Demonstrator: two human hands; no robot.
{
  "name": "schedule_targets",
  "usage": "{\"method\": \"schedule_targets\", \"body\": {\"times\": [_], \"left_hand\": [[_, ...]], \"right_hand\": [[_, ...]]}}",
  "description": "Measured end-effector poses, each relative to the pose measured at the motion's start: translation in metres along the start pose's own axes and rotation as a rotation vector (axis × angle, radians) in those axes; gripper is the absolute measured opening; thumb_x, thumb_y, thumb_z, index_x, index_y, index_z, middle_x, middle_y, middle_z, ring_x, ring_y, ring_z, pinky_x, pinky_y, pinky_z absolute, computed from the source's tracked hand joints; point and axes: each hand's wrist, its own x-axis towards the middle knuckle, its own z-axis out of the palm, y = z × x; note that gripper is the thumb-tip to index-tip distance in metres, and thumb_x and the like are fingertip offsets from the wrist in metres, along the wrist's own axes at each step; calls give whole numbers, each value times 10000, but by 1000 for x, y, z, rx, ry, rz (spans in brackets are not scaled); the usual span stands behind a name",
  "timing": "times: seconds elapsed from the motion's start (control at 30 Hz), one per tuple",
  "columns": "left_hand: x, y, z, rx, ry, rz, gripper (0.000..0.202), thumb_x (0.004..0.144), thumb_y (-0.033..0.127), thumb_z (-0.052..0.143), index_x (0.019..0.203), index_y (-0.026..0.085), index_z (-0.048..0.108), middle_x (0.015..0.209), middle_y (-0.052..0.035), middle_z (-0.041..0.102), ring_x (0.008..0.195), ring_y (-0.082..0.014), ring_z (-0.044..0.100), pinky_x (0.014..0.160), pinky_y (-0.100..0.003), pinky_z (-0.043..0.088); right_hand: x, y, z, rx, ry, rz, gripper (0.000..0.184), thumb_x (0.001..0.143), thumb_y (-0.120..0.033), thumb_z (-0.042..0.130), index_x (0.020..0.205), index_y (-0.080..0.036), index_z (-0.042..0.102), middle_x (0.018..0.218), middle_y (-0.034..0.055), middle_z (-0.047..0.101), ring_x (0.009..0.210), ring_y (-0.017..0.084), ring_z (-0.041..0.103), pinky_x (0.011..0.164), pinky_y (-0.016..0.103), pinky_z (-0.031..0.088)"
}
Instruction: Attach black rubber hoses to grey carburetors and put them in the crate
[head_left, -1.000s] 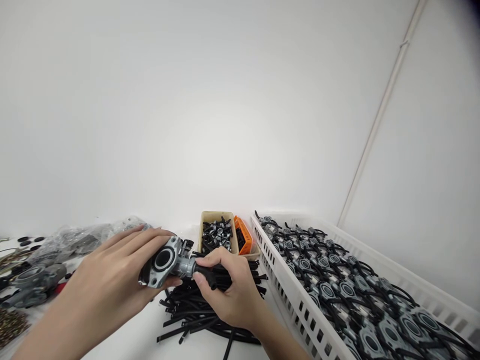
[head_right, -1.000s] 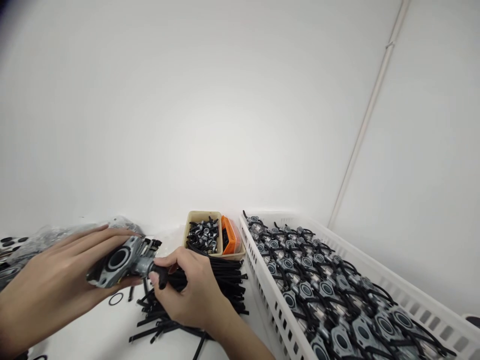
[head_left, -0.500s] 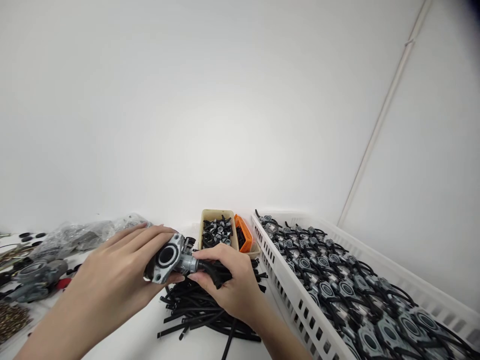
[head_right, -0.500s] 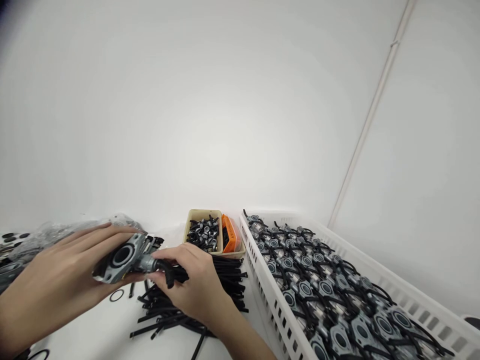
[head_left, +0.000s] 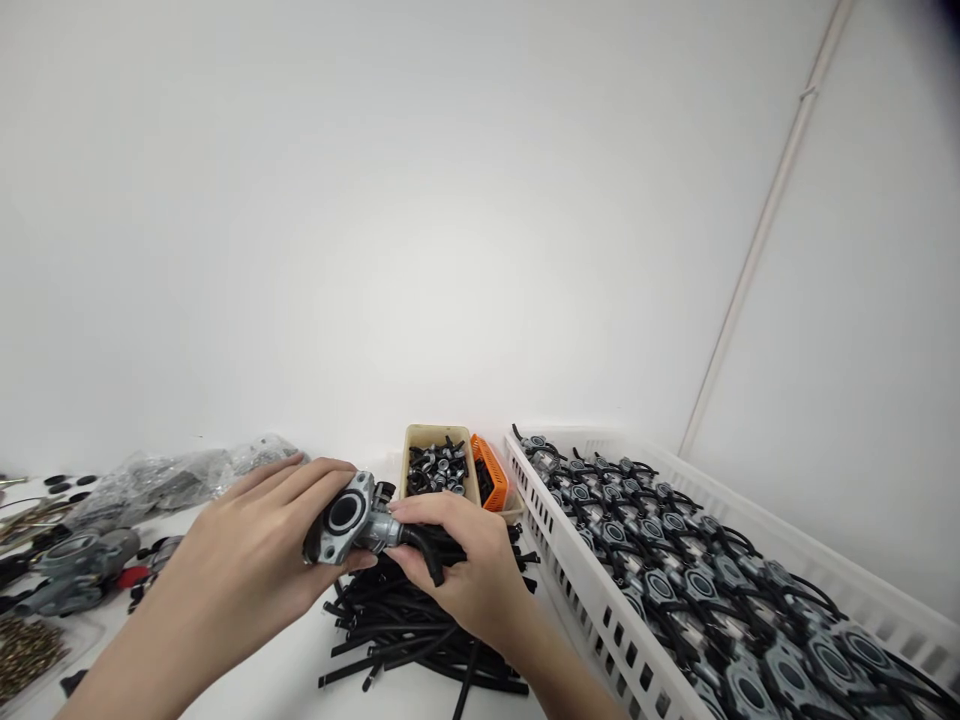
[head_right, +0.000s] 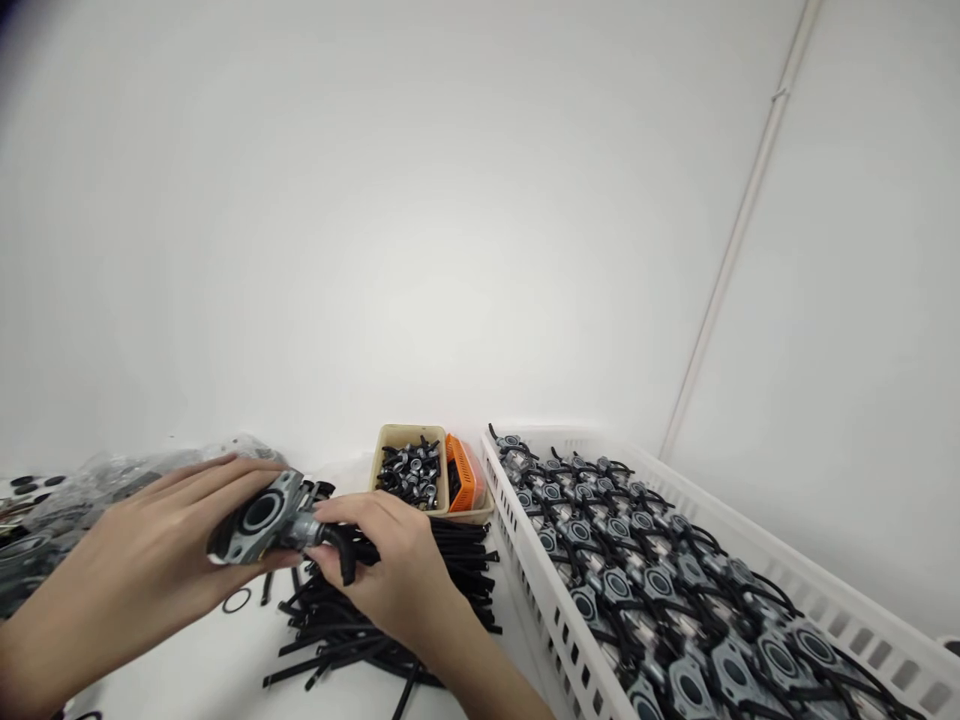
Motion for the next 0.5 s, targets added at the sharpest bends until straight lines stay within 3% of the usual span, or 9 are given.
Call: {"method": "schedule_targets", "body": {"times": [0.3, 0.5], "left_hand": [[2, 3, 0, -16, -13, 7, 453, 775, 580, 642, 1066, 243, 556, 1036, -45, 696, 912, -276, 666, 777, -406, 513], [4, 7, 0, 4, 14, 32, 412, 779, 521, 660, 1055, 234, 551, 1041, -50, 698, 905, -281, 666, 750, -406, 511]], "right_hand": [[-1, 2, 4, -8, 46, 104, 219, 741, -214, 760, 951, -187, 703, 864, 56, 766, 782, 188, 713, 742, 279, 552], [0, 0, 11, 132, 131, 415, 130, 692, -262, 767, 773, -187, 697, 696, 9, 716, 625, 152, 648, 613, 250, 522]]}}
